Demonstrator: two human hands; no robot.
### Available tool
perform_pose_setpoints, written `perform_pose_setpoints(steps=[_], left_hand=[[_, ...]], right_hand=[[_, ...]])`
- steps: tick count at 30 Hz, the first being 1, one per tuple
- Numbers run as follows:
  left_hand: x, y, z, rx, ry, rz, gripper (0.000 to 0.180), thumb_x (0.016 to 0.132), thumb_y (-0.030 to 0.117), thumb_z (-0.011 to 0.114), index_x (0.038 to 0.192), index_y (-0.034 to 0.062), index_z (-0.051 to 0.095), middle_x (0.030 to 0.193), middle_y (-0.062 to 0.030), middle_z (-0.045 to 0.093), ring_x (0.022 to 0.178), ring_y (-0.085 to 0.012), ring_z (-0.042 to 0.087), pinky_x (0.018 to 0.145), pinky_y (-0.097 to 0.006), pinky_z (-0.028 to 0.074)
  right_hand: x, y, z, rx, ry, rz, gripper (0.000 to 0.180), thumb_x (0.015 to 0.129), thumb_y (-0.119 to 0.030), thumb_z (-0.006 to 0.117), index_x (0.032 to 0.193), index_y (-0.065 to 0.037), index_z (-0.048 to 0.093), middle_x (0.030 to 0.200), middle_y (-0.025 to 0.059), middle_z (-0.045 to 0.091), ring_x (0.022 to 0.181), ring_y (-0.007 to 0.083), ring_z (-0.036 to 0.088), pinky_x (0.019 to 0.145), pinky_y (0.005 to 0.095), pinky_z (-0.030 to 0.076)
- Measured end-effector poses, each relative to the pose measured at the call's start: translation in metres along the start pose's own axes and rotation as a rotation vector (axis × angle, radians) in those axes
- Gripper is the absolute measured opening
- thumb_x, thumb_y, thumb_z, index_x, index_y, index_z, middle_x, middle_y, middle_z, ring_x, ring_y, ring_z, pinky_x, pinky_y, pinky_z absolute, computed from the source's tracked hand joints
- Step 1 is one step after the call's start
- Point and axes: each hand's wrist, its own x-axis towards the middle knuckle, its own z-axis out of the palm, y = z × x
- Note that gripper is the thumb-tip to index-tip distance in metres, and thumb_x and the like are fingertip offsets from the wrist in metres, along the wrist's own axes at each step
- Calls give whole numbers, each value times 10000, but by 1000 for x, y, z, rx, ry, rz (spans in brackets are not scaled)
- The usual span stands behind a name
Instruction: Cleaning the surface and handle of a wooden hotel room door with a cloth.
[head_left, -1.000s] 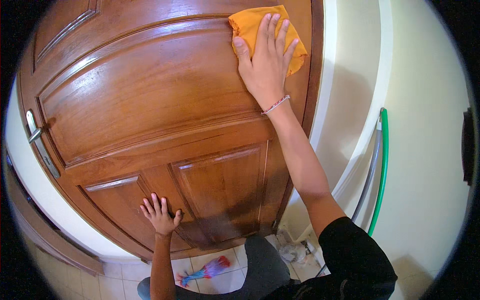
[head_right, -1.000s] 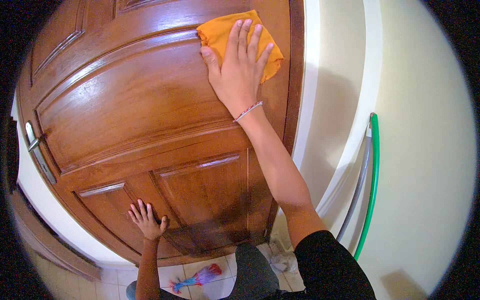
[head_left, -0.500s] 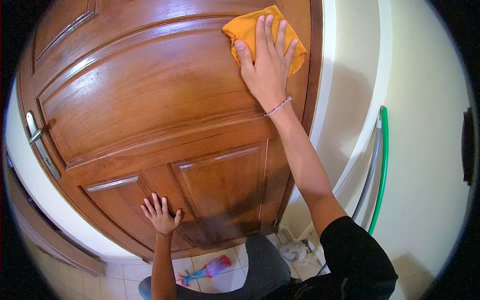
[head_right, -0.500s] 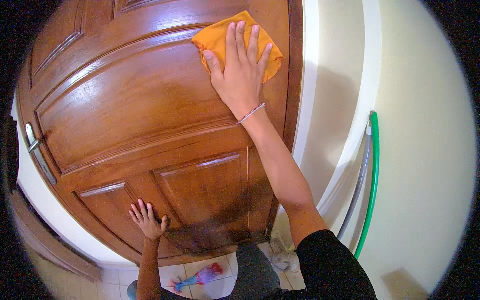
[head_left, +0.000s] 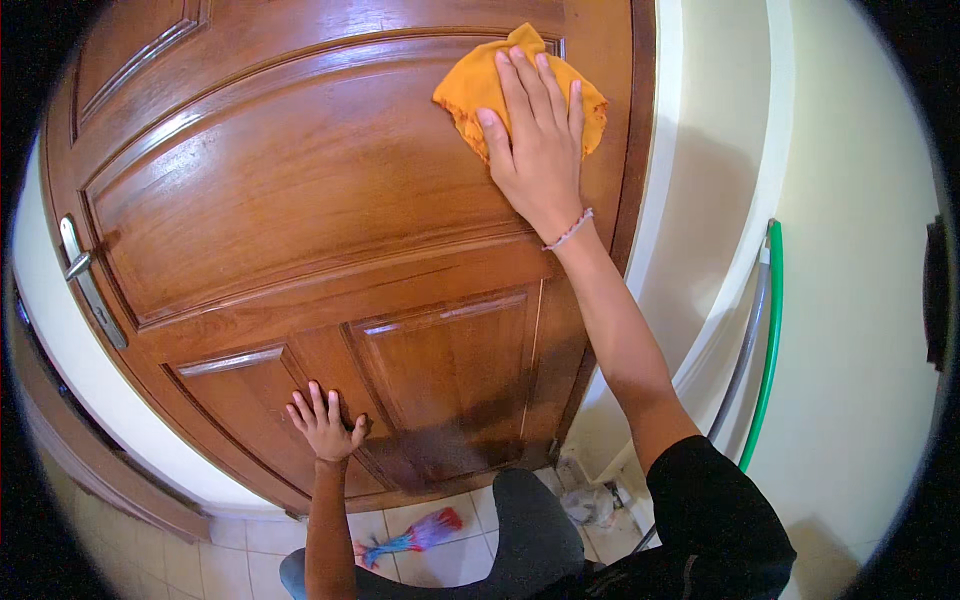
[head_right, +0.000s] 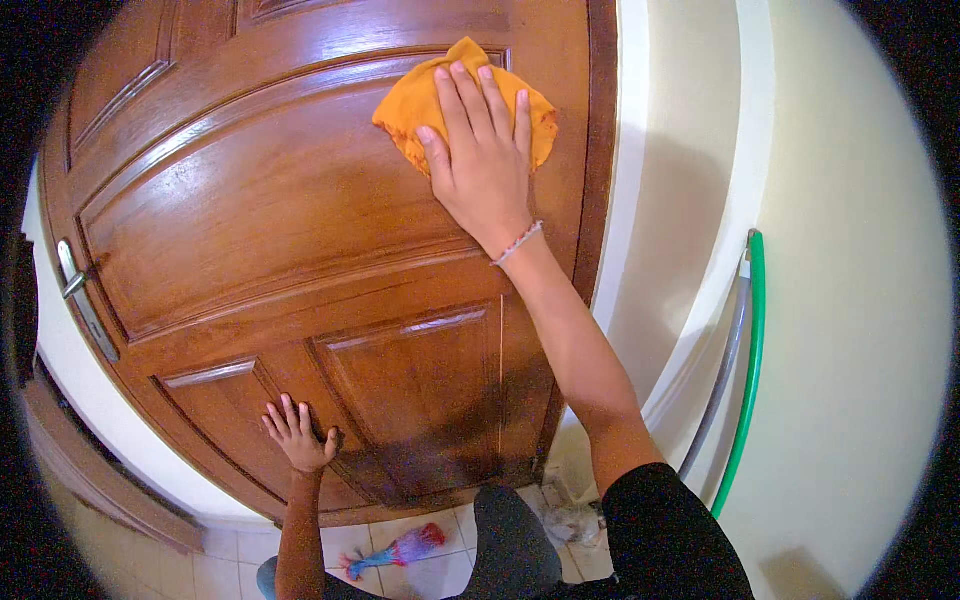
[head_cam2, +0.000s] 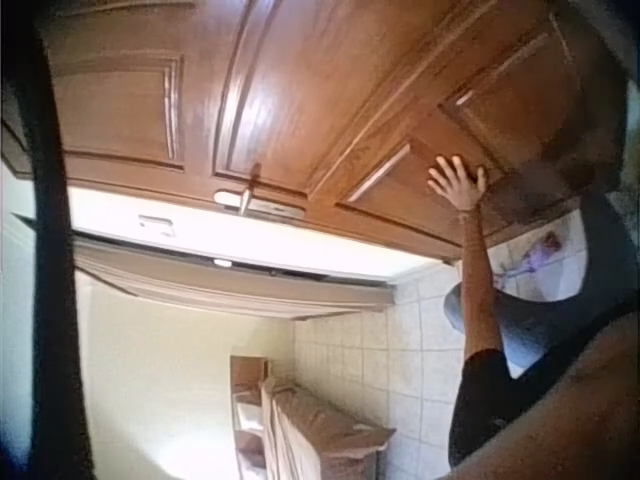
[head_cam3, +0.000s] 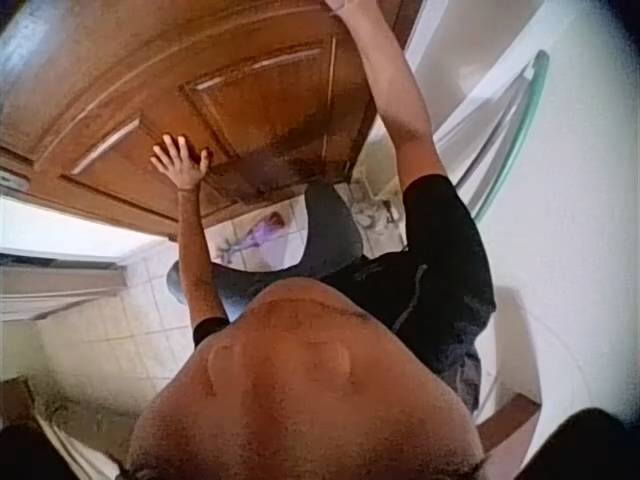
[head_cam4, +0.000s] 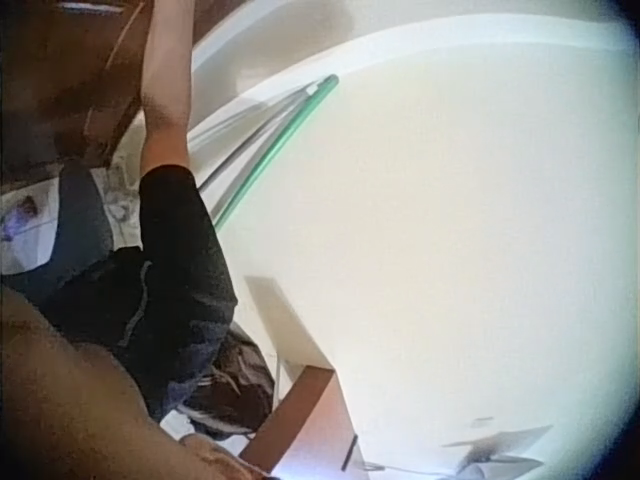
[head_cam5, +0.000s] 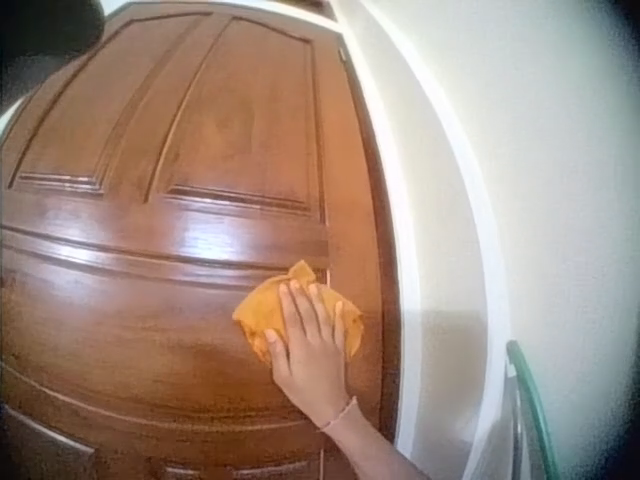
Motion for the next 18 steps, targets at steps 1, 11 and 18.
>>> perform_pose_setpoints(steps=[1,11,18], left_hand=[[0,0,0,-3,5,-1,835,1043,672,532,1711,195,381,1777,-213,335,1649,-527,206,1305,-724,105],[4,2,-3,20,-34,19,857,1065,624,508,1745,163,267,1800,-227,265,1647,-557,167,1296,-744,100],[-4,1,-4,-6,-58,-31,909,1035,674,532,1763,215,240,1797,-221,276,1649,-551,165,1288,-757,95]], right_hand=[[-3,2,-3,3,1,2,639,1086,-404,602,1604,-44,503,1632,163,519,1574,378,400,1315,634,196],[10,4,-3,2,65,31,607,1054,-398,646,1561,-76,553,1567,151,560,1509,369,455,1294,597,262],[-2,21,-10,19,35,60,596,1035,-377,673,1549,-90,580,1580,146,555,1537,401,419,1276,605,294]])
